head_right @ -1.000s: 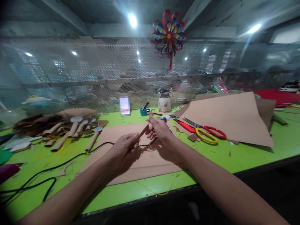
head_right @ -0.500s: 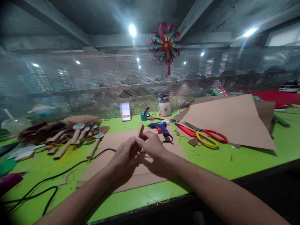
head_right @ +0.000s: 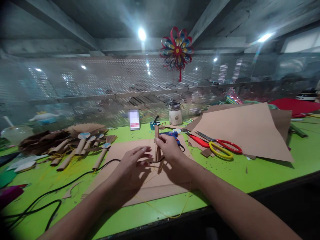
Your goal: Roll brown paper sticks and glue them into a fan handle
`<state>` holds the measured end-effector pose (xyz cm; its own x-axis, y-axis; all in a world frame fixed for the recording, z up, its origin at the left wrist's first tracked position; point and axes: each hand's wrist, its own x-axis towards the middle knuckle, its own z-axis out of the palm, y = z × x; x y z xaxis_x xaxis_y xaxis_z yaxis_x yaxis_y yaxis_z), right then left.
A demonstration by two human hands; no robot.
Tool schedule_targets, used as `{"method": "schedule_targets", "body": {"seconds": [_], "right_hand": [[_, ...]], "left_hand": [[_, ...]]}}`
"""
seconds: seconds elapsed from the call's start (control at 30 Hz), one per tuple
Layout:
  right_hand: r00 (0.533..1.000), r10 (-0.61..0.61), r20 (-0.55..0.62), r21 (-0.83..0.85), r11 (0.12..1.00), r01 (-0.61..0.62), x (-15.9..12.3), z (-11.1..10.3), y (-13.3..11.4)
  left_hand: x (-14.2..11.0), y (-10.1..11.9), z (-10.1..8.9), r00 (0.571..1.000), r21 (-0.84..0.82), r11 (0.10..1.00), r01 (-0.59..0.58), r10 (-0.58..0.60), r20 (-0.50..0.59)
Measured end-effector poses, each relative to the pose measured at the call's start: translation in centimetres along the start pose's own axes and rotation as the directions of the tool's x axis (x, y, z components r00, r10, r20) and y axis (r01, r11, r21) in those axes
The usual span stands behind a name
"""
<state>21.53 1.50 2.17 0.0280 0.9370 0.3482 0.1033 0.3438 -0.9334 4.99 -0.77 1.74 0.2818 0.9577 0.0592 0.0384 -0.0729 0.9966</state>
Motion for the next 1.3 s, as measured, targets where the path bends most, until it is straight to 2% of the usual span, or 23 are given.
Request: {"method": "schedule_targets", "body": {"seconds": [0.03, 0.07, 0.13, 0.23, 0.3, 0.37, 0.4, 0.47, 0.5, 0.57, 0.7, 0.8, 0.93, 1.07, 1.13, 1.3], "right_hand": [[0.998, 0.05, 0.039, 0.049, 0.997, -0.052, 0.0, -0.2, -0.3], [0.99, 0.103, 0.091, 0.098, 0.989, -0.112, -0.1, -0.4, -0.6], [0.958, 0.182, 0.222, 0.163, 0.962, -0.22, -0.3, -0.7, -1.1], [0.878, 0.208, 0.431, 0.087, 0.959, -0.27, -1.0, -0.8, -1.9], [0.823, 0.215, 0.526, -0.033, 0.972, -0.233, -1.4, -0.8, -2.4], [0.787, 0.212, 0.58, -0.143, 0.977, -0.158, -1.5, -0.9, -2.8], [0.78, 0.2, 0.593, -0.185, 0.977, -0.11, -1.5, -1.1, -2.9], [0.774, 0.166, 0.611, -0.258, 0.966, -0.005, -1.4, -1.4, -3.0], [0.771, 0.155, 0.618, -0.294, 0.955, 0.043, -1.3, -1.6, -3.0], [0.763, 0.156, 0.627, -0.355, 0.929, 0.102, -1.1, -1.9, -2.9], [0.767, 0.193, 0.611, -0.431, 0.894, 0.118, -1.0, -2.6, -3.5], [0.792, 0.15, 0.592, -0.469, 0.863, 0.187, -0.9, -3.5, -4.3], [0.765, 0.094, 0.637, -0.508, 0.798, 0.325, -0.4, -4.5, -4.8], [0.786, 0.102, 0.61, -0.566, 0.751, 0.341, -0.2, -4.6, -4.5], [0.791, 0.111, 0.601, -0.574, 0.749, 0.331, -0.2, -4.3, -4.4], [0.781, 0.126, 0.611, -0.566, 0.76, 0.32, -0.4, -4.0, -4.3]], "left_hand": [[0.6, 0.3, -0.6, 0.999, 0.009, 0.999, 0.043, -0.043, -0.029], [1.3, 0.6, -1.2, 0.996, 0.012, 0.999, 0.033, -0.032, -0.079], [2.2, 1.2, -2.3, 0.973, 0.099, 0.993, -0.067, 0.087, -0.214], [2.6, 2.0, -3.0, 0.883, 0.266, 0.925, -0.271, 0.349, -0.315], [2.2, 2.6, -3.0, 0.823, 0.342, 0.847, -0.407, 0.502, -0.265], [1.6, 3.2, -2.9, 0.815, 0.425, 0.753, -0.503, 0.577, -0.057], [1.3, 3.4, -2.8, 0.821, 0.467, 0.704, -0.534, 0.564, 0.088], [0.9, 3.7, -2.7, 0.824, 0.542, 0.621, -0.566, 0.447, 0.349], [0.8, 3.7, -2.7, 0.82, 0.569, 0.591, -0.571, 0.375, 0.432], [0.8, 3.6, -2.8, 0.817, 0.613, 0.552, -0.566, 0.274, 0.507], [1.3, 3.2, -3.0, 0.828, 0.646, 0.53, -0.549, 0.243, 0.505], [1.7, 3.0, -3.3, 0.842, 0.644, 0.548, -0.534, 0.279, 0.461], [2.1, 2.7, -3.8, 0.878, 0.667, 0.571, -0.478, 0.292, 0.379], [2.4, 2.1, -4.3, 0.889, 0.661, 0.595, -0.457, 0.279, 0.363], [2.4, 1.9, -4.3, 0.884, 0.68, 0.564, -0.467, 0.277, 0.377], [2.1, 1.6, -3.5, 0.869, 0.768, 0.41, -0.492, 0.285, 0.405]]}}
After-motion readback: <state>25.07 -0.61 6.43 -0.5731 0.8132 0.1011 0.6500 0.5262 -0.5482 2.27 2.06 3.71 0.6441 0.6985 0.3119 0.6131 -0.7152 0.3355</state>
